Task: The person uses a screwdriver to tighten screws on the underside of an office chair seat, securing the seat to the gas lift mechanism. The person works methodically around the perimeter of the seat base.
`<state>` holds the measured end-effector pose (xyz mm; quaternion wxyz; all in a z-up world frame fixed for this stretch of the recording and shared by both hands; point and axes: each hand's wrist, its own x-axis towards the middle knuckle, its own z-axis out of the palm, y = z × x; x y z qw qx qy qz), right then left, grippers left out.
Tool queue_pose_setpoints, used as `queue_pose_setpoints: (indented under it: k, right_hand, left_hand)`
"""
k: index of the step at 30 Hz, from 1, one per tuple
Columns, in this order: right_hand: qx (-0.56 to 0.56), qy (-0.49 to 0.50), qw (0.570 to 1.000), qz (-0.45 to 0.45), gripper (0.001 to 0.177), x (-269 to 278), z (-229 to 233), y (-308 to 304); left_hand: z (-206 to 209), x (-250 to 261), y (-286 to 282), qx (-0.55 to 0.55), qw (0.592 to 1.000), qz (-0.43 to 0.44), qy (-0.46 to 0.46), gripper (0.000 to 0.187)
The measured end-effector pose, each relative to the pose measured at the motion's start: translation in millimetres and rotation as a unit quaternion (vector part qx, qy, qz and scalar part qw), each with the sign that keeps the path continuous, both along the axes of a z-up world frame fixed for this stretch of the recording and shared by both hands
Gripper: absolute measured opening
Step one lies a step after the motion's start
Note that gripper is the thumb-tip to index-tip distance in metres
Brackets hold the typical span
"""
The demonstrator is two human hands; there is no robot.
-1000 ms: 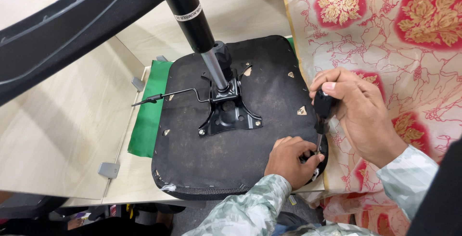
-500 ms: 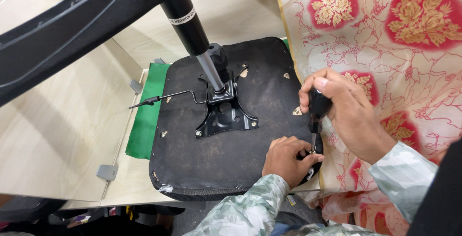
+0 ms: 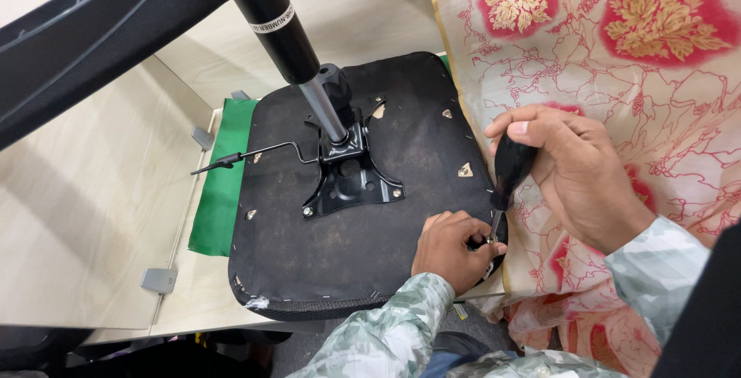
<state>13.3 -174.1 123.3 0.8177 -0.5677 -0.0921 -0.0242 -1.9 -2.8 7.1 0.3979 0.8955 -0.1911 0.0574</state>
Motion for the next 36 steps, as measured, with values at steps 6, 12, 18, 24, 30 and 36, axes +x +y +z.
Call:
queue_pose_setpoints:
  k: [6,12,18,24,30,36]
  right_hand:
    - [0.019,-0.027,0.998,0.052,0.019,0.0,0.8,5.4]
    - [-0.017,-0.038,0.998,0.057,0.026,1.0,-3.3,11.5]
    - [0.011,-0.033,0.998,0.048,0.021,1.4,-4.9,10.6]
    - [-0.034,-0.053,0.997,0.048,0.026,-2.1,-0.3,10.2]
    - [-0.067,-0.018,0.997,0.027,0.028,-2.2,3.3,15.1]
    - [-0.058,-0.029,0.996,0.063,0.035,2.3,2.3,30.6]
  left_hand:
    - [-4.4,1.0,-0.1,-0.002,0.999,-0.006,-0.033,0.032]
    - [-4.9,0.8,-1.6,0.013,1.000,-0.001,-0.022,0.037]
    - [-5.7,1.8,0.8,0.005,1.000,-0.023,-0.019,0.029]
    - [-6.3,1.4,-0.7,-0.002,1.000,-0.018,-0.005,0.022]
    - [-6.8,1.2,-1.1,0.003,1.000,-0.009,-0.022,0.033]
    - [-8.0,1.5,-1.8,0.005,0.999,-0.015,-0.041,0.037]
